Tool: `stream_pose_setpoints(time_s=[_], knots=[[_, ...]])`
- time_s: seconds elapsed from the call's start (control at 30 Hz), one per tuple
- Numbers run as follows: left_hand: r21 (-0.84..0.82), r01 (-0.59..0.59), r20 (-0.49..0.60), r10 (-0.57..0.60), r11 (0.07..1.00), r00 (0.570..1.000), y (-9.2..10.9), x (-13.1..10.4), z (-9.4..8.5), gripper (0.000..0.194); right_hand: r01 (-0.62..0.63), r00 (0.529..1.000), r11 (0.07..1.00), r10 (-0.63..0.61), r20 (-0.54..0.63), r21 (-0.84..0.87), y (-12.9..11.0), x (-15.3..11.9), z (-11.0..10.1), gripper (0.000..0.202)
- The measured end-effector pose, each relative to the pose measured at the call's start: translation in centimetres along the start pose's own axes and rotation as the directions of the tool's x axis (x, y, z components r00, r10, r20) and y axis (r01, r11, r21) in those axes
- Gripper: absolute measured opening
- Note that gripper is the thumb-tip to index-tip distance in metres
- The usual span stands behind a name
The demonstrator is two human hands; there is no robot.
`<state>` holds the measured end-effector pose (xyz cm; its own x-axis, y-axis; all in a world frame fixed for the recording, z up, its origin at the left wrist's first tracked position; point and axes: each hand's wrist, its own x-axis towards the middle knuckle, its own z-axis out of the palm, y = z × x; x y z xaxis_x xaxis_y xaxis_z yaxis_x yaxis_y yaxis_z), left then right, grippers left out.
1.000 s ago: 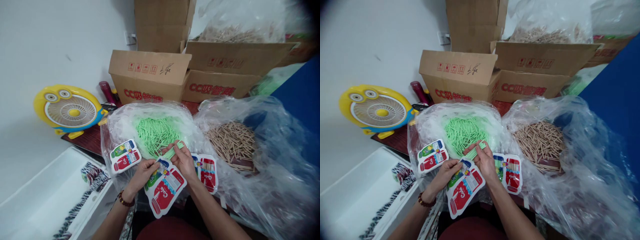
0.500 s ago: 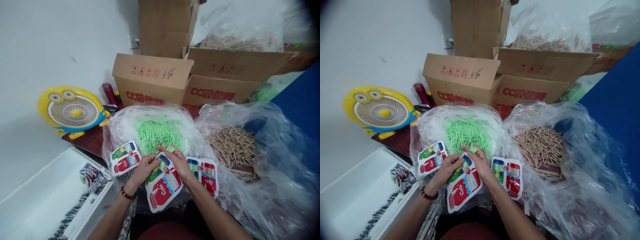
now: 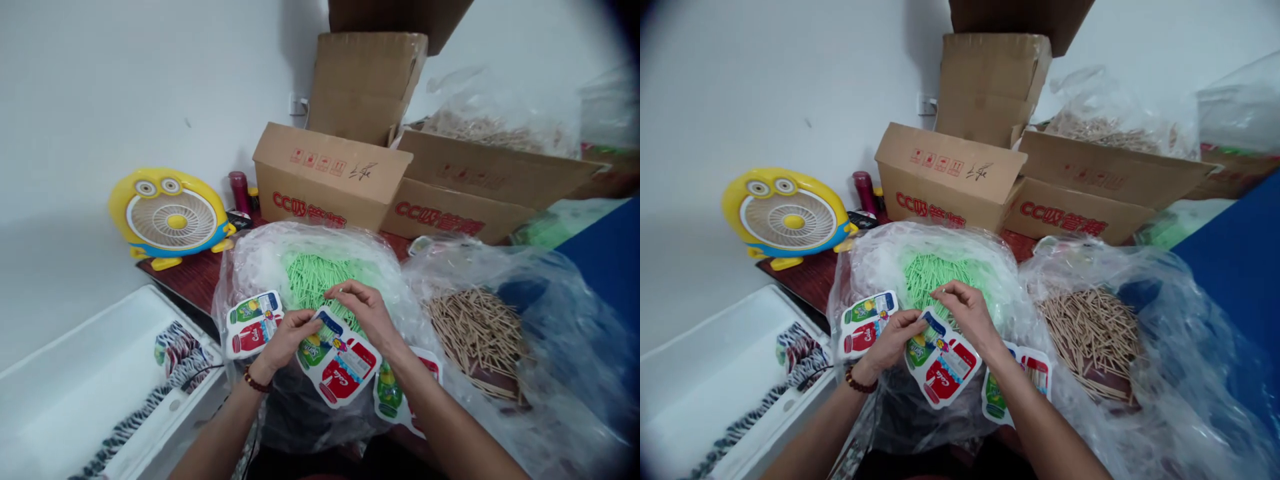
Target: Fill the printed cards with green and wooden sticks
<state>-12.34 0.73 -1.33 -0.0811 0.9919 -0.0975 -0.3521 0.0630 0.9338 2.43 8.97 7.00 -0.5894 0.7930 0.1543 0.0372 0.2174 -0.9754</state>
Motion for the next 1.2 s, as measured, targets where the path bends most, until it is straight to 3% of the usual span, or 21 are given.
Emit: stream_pose_setpoints(time_s=[0.13,0.3,0.33,0.43,0.5,0.6,0.73,0.8,0.93,1.03,1.2], knots=[[0.008,-0.061,0.006,0.061,0.998,0.998,0.1,-0.2,-0.6,0.027,0.068,0.996,0.997,-0.065,0.062,-0.038,-0.7,0.2,0.4,0.015],[-0.028,-0.135,-0.047,0.133,0.99,0.99,0.4,-0.5,-1.7,0.027,0.166,0.973,0.986,-0.167,-0.161,-0.018,-0.5,0.8,-0.4,0.018],[-0.019,-0.146,-0.047,0.145,0.989,0.988,0.4,-0.6,-1.8,0.027,0.133,0.98,0.989,-0.141,-0.143,-0.065,0.0,1.0,-0.7,0.019],[0.031,-0.187,-0.07,0.189,0.982,0.979,0.2,-0.7,-2.0,0.03,0.022,0.998,0.965,-0.006,0.059,-0.261,1.4,1.1,-1.6,0.019],[0.055,-0.203,-0.082,0.207,0.978,0.975,0.1,-0.7,-1.8,0.033,0.039,0.995,0.952,-0.01,0.097,-0.304,1.7,0.5,-1.9,0.022],[0.063,-0.198,-0.074,0.203,0.978,0.976,0.0,-0.5,-1.2,0.032,0.141,0.989,0.944,-0.12,0.09,-0.298,0.8,-1.2,-2.0,0.027],[0.039,-0.194,-0.103,0.197,0.98,0.975,0.0,0.1,-0.2,0.029,0.354,0.933,0.834,-0.28,0.227,-0.424,-0.5,-3.3,-1.9,0.027],[0.036,-0.19,-0.116,0.193,0.981,0.974,0.0,0.3,0.5,0.028,0.402,0.914,0.81,-0.33,0.235,-0.427,-0.5,-3.9,-2.0,0.026],[0.058,-0.188,-0.1,0.193,0.98,0.976,0.2,0.4,1.8,0.029,0.387,0.922,0.831,-0.341,0.185,-0.398,-0.2,-4.4,-2.7,0.023],[0.141,-0.182,-0.063,0.192,0.973,0.979,0.7,0.2,2.9,0.03,0.38,0.924,0.812,-0.309,0.226,-0.444,0.0,-4.6,-3.6,0.019],[0.169,-0.194,-0.102,0.213,0.966,0.972,1.4,0.2,4.7,0.032,0.297,0.954,0.84,-0.243,0.176,-0.453,-0.1,-4.9,-5.3,0.019]])
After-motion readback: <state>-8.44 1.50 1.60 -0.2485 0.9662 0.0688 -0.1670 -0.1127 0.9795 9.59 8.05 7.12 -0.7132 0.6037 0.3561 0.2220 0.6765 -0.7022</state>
